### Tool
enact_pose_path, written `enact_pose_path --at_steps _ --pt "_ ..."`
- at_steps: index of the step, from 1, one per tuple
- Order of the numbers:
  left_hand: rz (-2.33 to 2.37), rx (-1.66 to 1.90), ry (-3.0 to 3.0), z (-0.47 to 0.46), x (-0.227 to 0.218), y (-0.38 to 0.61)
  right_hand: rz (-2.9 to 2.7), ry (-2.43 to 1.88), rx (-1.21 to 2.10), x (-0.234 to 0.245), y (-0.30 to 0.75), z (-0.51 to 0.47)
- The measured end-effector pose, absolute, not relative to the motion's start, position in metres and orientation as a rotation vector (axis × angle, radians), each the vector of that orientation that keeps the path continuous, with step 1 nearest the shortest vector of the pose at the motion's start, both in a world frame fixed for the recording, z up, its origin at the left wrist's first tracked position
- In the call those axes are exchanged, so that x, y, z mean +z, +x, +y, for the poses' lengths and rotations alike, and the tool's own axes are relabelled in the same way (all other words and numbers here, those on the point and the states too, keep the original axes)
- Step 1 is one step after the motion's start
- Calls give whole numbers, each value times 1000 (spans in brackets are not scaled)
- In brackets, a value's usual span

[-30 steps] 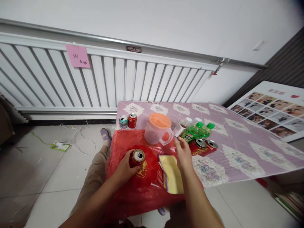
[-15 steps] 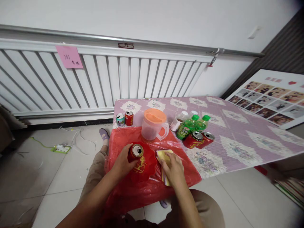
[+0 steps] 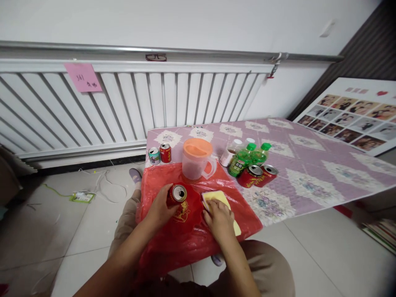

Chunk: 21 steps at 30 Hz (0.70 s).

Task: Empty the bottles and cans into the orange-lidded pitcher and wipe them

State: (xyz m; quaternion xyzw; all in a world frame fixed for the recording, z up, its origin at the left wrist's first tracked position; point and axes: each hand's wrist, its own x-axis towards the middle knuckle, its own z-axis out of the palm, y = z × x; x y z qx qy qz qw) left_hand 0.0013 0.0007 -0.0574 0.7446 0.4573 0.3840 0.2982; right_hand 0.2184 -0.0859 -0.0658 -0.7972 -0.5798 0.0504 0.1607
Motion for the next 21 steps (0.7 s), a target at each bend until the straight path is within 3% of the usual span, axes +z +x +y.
enact_pose_path --at_steps 21 --pt "1172 1016 1597 -1 -57 5 -1574 -2211 81 -70 231 -89"
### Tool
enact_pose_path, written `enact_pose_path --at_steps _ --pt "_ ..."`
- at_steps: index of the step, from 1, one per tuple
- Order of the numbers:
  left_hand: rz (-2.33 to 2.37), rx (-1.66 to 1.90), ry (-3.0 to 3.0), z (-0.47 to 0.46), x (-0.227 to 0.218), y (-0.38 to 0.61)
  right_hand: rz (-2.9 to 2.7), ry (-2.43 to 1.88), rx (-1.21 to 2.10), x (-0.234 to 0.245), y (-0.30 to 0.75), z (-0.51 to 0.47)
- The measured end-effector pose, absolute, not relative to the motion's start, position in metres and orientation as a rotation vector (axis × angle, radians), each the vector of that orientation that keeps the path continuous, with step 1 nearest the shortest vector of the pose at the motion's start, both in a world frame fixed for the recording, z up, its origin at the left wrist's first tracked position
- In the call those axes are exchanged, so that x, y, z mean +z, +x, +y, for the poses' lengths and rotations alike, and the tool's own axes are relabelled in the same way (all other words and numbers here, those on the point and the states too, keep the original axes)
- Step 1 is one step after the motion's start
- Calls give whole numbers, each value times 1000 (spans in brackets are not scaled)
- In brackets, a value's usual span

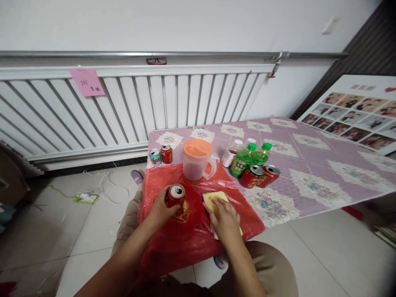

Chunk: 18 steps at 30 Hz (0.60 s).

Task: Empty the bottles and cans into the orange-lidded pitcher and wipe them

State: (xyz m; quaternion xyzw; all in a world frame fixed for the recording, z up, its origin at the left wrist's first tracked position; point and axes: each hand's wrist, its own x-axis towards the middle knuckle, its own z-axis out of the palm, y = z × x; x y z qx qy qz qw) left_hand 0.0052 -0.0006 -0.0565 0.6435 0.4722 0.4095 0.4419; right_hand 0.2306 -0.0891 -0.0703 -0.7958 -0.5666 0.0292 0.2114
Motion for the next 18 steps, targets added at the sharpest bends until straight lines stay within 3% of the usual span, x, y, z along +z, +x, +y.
enact_pose_path --at_steps 8,11,18 --pt "1101 1018 1557 -2 -55 8 -1568 -2296 80 -73 232 -93" --pt "1091 1025 1569 -4 -53 8 -1517 -2072 87 -68 224 -90" --pt "989 1021 1573 -7 -45 9 -1499 -1681 475 -50 177 -71"
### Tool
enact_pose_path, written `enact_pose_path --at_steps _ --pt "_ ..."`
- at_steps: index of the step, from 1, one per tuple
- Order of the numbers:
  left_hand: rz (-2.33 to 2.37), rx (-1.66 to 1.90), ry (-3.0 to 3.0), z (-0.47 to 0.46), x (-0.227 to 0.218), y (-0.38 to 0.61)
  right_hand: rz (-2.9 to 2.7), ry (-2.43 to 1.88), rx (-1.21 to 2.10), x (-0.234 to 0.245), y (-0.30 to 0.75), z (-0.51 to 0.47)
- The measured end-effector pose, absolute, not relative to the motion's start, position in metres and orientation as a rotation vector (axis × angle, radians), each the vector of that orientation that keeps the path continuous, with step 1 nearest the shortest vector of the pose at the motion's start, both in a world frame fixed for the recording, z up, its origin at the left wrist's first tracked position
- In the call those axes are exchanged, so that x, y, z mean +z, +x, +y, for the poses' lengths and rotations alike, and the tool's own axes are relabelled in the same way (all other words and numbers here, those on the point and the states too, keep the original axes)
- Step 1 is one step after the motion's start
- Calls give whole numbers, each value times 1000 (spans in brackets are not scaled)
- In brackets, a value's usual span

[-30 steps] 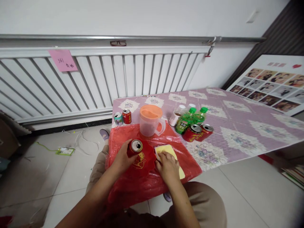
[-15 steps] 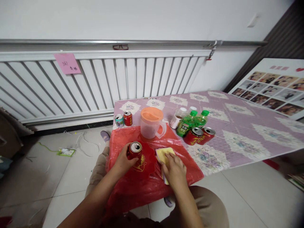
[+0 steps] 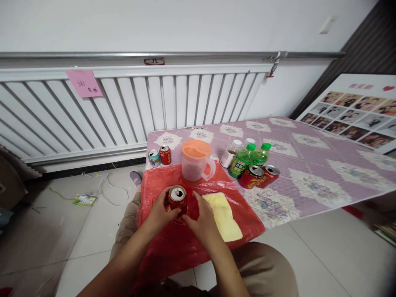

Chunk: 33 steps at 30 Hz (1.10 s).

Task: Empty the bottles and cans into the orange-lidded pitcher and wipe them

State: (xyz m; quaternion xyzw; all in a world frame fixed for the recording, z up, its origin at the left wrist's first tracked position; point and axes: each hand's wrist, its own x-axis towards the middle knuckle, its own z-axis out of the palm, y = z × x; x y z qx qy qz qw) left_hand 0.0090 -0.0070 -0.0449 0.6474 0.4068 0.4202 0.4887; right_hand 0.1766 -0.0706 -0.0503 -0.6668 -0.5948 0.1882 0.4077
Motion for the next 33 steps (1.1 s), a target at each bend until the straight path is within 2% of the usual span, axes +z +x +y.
enact_pose_path --at_steps 8,19,26,29,33 --pt "883 989 1554 -10 -44 4 -1436 -1539 711 -39 160 -59" --pt "945 932 1605 -12 -41 6 -1499 -1596 557 -42 161 -67" --pt "1053 985 1567 -8 -48 3 -1507 -2162 186 -46 214 -89" --pt "1118 956 1581 -7 -43 2 -1543 -2355 226 -57 236 -97" --pt "1111 952 1531 -7 -36 3 -1616 -2330 241 -70 245 -99"
